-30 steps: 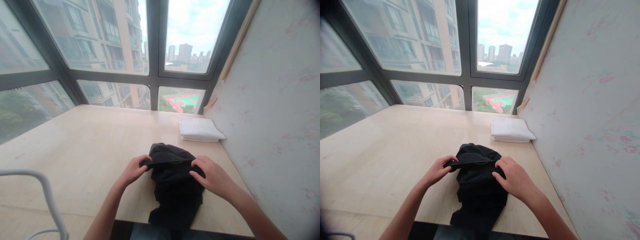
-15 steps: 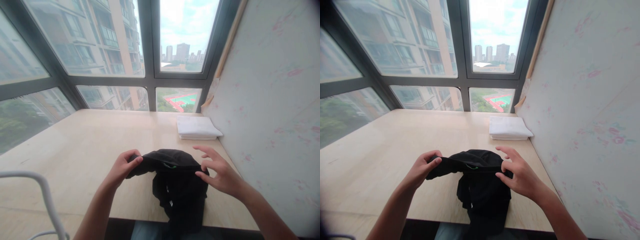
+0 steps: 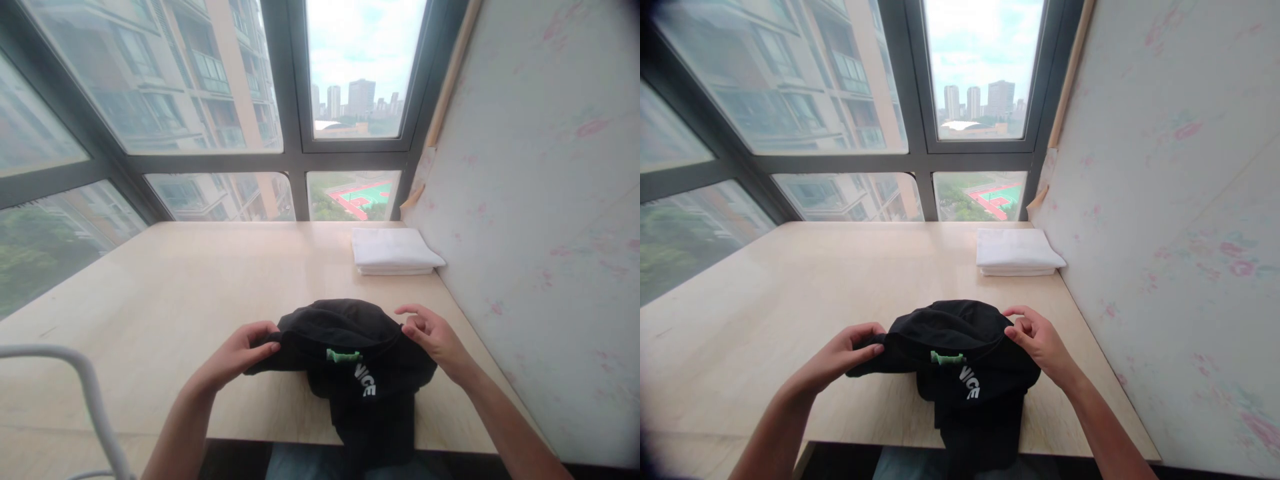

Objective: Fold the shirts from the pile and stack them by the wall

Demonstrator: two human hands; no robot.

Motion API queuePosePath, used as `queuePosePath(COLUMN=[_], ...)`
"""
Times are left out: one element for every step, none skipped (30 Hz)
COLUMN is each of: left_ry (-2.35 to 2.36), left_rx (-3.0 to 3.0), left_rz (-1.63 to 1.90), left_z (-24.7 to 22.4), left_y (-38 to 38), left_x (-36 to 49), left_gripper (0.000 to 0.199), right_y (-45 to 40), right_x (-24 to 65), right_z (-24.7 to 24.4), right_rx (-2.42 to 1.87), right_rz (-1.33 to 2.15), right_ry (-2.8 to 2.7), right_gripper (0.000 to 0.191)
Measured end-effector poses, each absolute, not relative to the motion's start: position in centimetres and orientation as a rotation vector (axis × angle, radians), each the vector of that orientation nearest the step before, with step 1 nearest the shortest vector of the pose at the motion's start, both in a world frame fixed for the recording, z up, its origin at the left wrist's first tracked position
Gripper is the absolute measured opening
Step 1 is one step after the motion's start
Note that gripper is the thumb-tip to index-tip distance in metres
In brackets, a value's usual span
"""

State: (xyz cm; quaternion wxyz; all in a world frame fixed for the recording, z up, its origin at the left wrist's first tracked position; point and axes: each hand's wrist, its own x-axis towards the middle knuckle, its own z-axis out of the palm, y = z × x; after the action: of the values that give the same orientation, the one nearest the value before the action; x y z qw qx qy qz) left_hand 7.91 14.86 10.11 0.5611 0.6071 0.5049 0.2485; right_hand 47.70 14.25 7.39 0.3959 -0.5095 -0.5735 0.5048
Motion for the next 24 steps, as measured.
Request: queuePosePath(left_ry=[1.208, 1.229, 1.248, 1.261, 1.268, 1.263, 1.238, 1.191, 1.124, 1.051, 0.985, 0.942, 0.934, 0.968, 1.041, 1.138, 1.248, 1.365, 1.474, 1.565, 1.632, 1.677, 1.706, 1.716], left_rx=[1.439, 1.447, 1.451, 1.447, 1.434, 1.416, 1.406, 1.415, 1.445, 1.49, 1.536, 1.568, 1.572, 1.546, 1.5, 1.451, 1.413, 1.396, 1.407, 1.439, 1.482, 1.521, 1.547, 1.556], left_rz=[0.561, 0.547, 0.546, 0.56, 0.59, 0.63, 0.669, 0.694, 0.705, 0.702, 0.694, 0.695, 0.706, 0.723, 0.739, 0.748, 0.758, 0.777, 0.811, 0.865, 0.932, 1.006, 1.085, 1.17], left_z=[9.8, 9.4, 9.1, 8.8, 8.5, 8.4, 8.4, 8.5, 8.7, 8.9, 9.1, 9.2, 9.2, 8.9, 8.5, 8.0, 7.3, 6.7, 6.1, 5.6, 5.3, 5.3, 5.6, 6.2], left_y=[14.6, 14.4, 14.2, 14.0, 13.8, 13.6, 13.4, 13.1, 12.9, 12.6, 12.4, 12.2, 12.1, 12.1, 12.1, 12.1, 12.2, 12.2, 12.3, 12.3, 12.3, 12.3, 12.3, 12.4], left_x=[7.4, 6.8, 6.3, 5.8, 5.3, 4.9, 4.6, 4.3, 4.2, 4.2, 4.2, 4.3, 4.4, 4.5, 4.6, 4.8, 5.0, 5.2, 5.5, 5.9, 6.2, 6.5, 6.7, 6.9], left_gripper=[0.032, 0.033, 0.033, 0.034, 0.035, 0.034, 0.033, 0.031, 0.028, 0.025, 0.023, 0.021, 0.022, 0.023, 0.026, 0.03, 0.034, 0.037, 0.039, 0.039, 0.038, 0.037, 0.035, 0.032], right_y=[13.9, 13.6, 13.3, 13.0, 12.7, 12.6, 12.5, 12.5, 12.5, 12.6, 12.8, 12.9, 13.0, 13.0, 13.0, 12.9, 12.8, 12.7, 12.6, 12.6, 12.6, 12.8, 13.0, 13.3], right_x=[48.0, 48.4, 48.6, 48.9, 49.0, 49.1, 49.2, 49.3, 49.4, 49.5, 49.6, 49.7, 49.8, 49.8, 49.8, 49.7, 49.5, 49.4, 49.2, 49.0, 48.9, 48.7, 48.6, 48.5], right_z=[7.4, 7.4, 7.4, 7.4, 7.4, 7.3, 7.3, 7.2, 7.2, 7.2, 7.3, 7.3, 7.4, 7.5, 7.6, 7.6, 7.5, 7.5, 7.5, 7.5, 7.8, 8.2, 8.8, 9.7], right_rx=[-1.28, -1.267, -1.255, -1.25, -1.253, -1.268, -1.295, -1.325, -1.346, -1.352, -1.342, -1.32, -1.302, -1.299, -1.314, -1.337, -1.364, -1.387, -1.403, -1.412, -1.419, -1.424, -1.423, -1.415], right_rz=[1.321, 1.376, 1.438, 1.486, 1.505, 1.49, 1.442, 1.375, 1.302, 1.234, 1.172, 1.121, 1.085, 1.061, 1.043, 1.029, 1.01, 0.977, 0.928, 0.871, 0.811, 0.754, 0.707, 0.68], right_ry=[-1.553, -1.657, -1.753, -1.829, -1.888, -1.936, -1.978, -2.015, -2.049, -2.078, -2.091, -2.084, -2.062, -2.031, -1.994, -1.957, -1.916, -1.865, -1.799, -1.727, -1.657, -1.597, -1.556, -1.54], right_gripper=[0.048, 0.047, 0.046, 0.044, 0.04, 0.033, 0.024, 0.016, 0.013, 0.014, 0.016, 0.016, 0.016, 0.018, 0.021, 0.025, 0.028, 0.03, 0.031, 0.031, 0.031, 0.031, 0.032, 0.032])
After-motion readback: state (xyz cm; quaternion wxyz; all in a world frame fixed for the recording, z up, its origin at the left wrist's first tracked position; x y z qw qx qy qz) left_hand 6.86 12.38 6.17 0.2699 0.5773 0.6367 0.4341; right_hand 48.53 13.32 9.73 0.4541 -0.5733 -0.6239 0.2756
